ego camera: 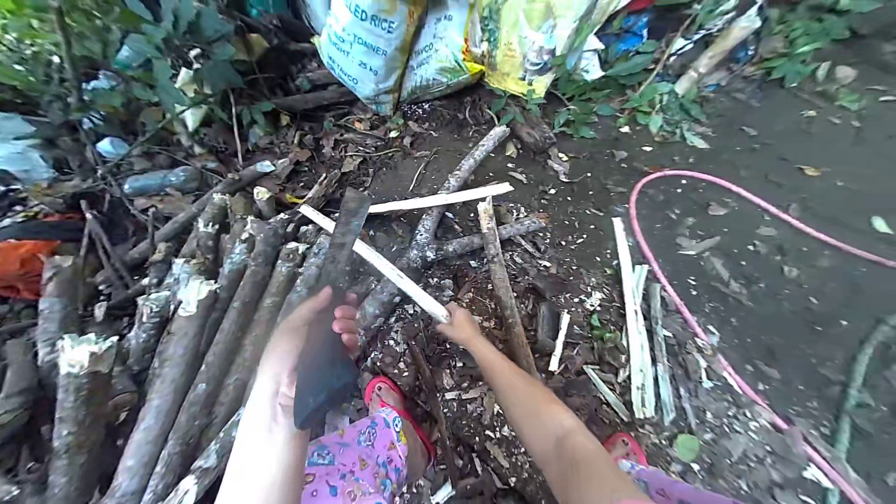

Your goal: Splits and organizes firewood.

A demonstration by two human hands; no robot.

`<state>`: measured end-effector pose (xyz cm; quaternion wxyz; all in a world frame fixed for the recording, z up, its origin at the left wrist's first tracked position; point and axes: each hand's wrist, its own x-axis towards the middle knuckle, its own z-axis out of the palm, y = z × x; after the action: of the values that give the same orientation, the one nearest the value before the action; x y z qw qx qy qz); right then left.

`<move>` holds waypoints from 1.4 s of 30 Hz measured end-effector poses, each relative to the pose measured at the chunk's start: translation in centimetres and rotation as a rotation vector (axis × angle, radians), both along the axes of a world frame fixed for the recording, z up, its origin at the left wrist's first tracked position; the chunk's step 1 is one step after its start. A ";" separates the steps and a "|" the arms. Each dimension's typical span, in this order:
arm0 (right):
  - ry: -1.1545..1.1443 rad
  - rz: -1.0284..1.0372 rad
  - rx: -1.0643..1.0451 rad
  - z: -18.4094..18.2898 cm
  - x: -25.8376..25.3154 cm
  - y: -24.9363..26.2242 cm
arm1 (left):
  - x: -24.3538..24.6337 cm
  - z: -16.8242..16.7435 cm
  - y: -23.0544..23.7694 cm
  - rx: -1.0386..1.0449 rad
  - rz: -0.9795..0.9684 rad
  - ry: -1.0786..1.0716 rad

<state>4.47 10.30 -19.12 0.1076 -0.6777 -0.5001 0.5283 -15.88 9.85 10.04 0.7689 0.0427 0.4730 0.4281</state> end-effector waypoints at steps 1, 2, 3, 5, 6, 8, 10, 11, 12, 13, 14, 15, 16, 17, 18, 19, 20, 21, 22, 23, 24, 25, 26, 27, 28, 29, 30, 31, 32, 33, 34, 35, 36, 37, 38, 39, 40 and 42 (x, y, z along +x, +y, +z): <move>0.074 -0.083 0.012 -0.1 0.2 -1.7 | 0.0 -0.1 -0.1 0.011 -0.009 0.005; 0.140 -0.175 0.026 -0.1 0.6 -3.4 | 0.2 -0.1 -0.2 0.023 -0.023 0.020; 0.180 -0.262 0.036 0.1 1.4 -5.2 | 0.4 -0.2 -0.3 0.037 -0.045 0.036; 0.151 -0.420 0.057 0.8 3.6 -8.2 | 0.7 -0.2 -0.7 0.058 -0.100 0.033; 0.093 -0.488 0.052 1.4 5.0 -9.6 | 1.0 -0.2 -1.0 0.067 -0.134 0.011; -0.051 -0.612 0.014 2.4 7.8 -11.9 | 1.5 -0.1 -1.5 0.080 -0.185 -0.033; -0.195 -0.738 -0.041 2.6 10.5 -13.8 | 1.9 0.0 -1.8 0.084 -0.217 -0.071; -0.252 -0.808 -0.061 2.6 11.7 -14.4 | 2.0 0.0 -2.0 0.086 -0.220 -0.084; -0.295 -0.871 -0.071 2.3 12.9 -15.1 | 2.2 0.2 -2.1 0.090 -0.214 -0.078; -0.334 -0.927 -0.073 1.9 14.2 -15.7 | 2.4 0.3 -2.2 0.093 -0.204 -0.068; -0.370 -0.979 -0.067 1.6 15.4 -16.2 | 2.4 0.4 -2.3 0.093 -0.191 -0.057; -0.403 -1.031 -0.064 1.2 16.5 -16.6 | 2.3 0.5 -2.4 0.091 -0.177 -0.051; -0.450 -1.083 -0.067 0.7 17.5 -16.8 | 2.2 0.5 -2.4 0.086 -0.161 -0.036; -0.502 -1.128 -0.068 0.3 18.2 -16.7 | 2.1 0.6 -2.4 0.085 -0.147 -0.016; -0.546 -1.153 -0.052 0.1 18.7 -16.2 | 2.0 0.6 -2.4 0.086 -0.138 0.027; -0.561 -1.148 -0.019 0.6 18.8 -15.3 | 2.2 0.6 -2.2 0.091 -0.136 0.122; -0.537 -1.112 0.033 1.5 18.3 -14.0 | 2.8 0.6 -2.1 0.101 -0.152 0.273; -0.459 -1.052 0.096 3.0 17.2 -12.5 | 3.5 0.5 -1.9 0.117 -0.189 0.456; -0.328 -0.975 0.153 4.7 15.6 -10.7 | 4.3 -0.1 -1.7 0.140 -0.238 0.627; -0.135 -0.884 0.191 6.5 13.4 -8.9 | 5.1 -0.9 -1.5 0.168 -0.285 0.763; 0.100 -0.785 0.187 8.3 10.8 -7.4 | 5.8 -2.0 -1.3 0.196 -0.333 0.860; 0.338 -0.669 0.140 10.4 8.1 -6.3 | 6.5 -3.2 -1.1 0.220 -0.379 0.930; 0.538 -0.540 0.096 12.3 5.4 -5.8 | 7.1 -4.5 -1.1 0.247 -0.426 0.988; 0.689 -0.413 0.065 14.0 3.2 -5.8 | 7.6 -5.8 -1.1 0.276 -0.478 1.042; 0.802 -0.335 0.053 15.3 1.5 -6.1 | 7.9 -7.0 -1.3 0.299 -0.538 1.085; 0.897 -0.325 0.050 16.1 0.3 -6.4 | 8.3 -8.0 -1.5 0.325 -0.605 1.120; 0.972 -0.373 0.046 16.4 -0.4 -6.7 | 8.8 -8.6 -1.9 0.349 -0.672 1.145; 1.009 -0.463 0.027 16.5 -0.7 -7.0 | 9.4 -9.2 -2.5 0.365 -0.739 1.164; 1.009 -0.563 -0.006 16.3 -0.7 -7.2 | 10.1 -9.7 -3.3 0.378 -0.802 1.179; 0.990 -0.651 -0.041 16.0 -0.6 -7.5 | 10.6 -10.2 -4.0 0.387 -0.855 1.187; 0.970 -0.723 -0.066 15.5 -0.6 -8.0 | 11.0 -10.7 -4.7 0.395 -0.891 1.184; 0.959 -0.788 -0.077 14.9 -0.5 -8.5 | 11.4 -11.4 -5.1 0.399 -0.913 1.172; 0.956 -0.850 -0.093 14.3 -0.3 -8.8 | 11.6 -12.3 -5.5 0.405 -0.921 1.155; 0.953 -0.912 -0.114 13.7 -0.1 -9.0 | 11.9 -13.1 -5.6 0.409 -0.937 1.137; 0.952 -0.972 -0.136 13.0 0.2 -9.2 | 12.2 -13.8 -5.6 0.414 -0.973 1.123; 0.953 -1.025 -0.158 12.4 0.7 -9.2 | 12.5 -14.4 -5.2 0.419 -1.042 1.115; 0.948 -1.061 -0.186 11.8 1.3 -9.2 | 12.6 -14.9 -4.5 0.419 -1.148 1.114; 0.912 -1.045 -0.248 10.2 2.8 -9.4 | 12.7 -15.9 -2.1 0.411 -1.373 1.157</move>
<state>7.22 0.88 -8.92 0.4683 -0.5472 0.0498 0.6919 -3.19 7.71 -5.84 0.4751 0.6572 0.5694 -0.1348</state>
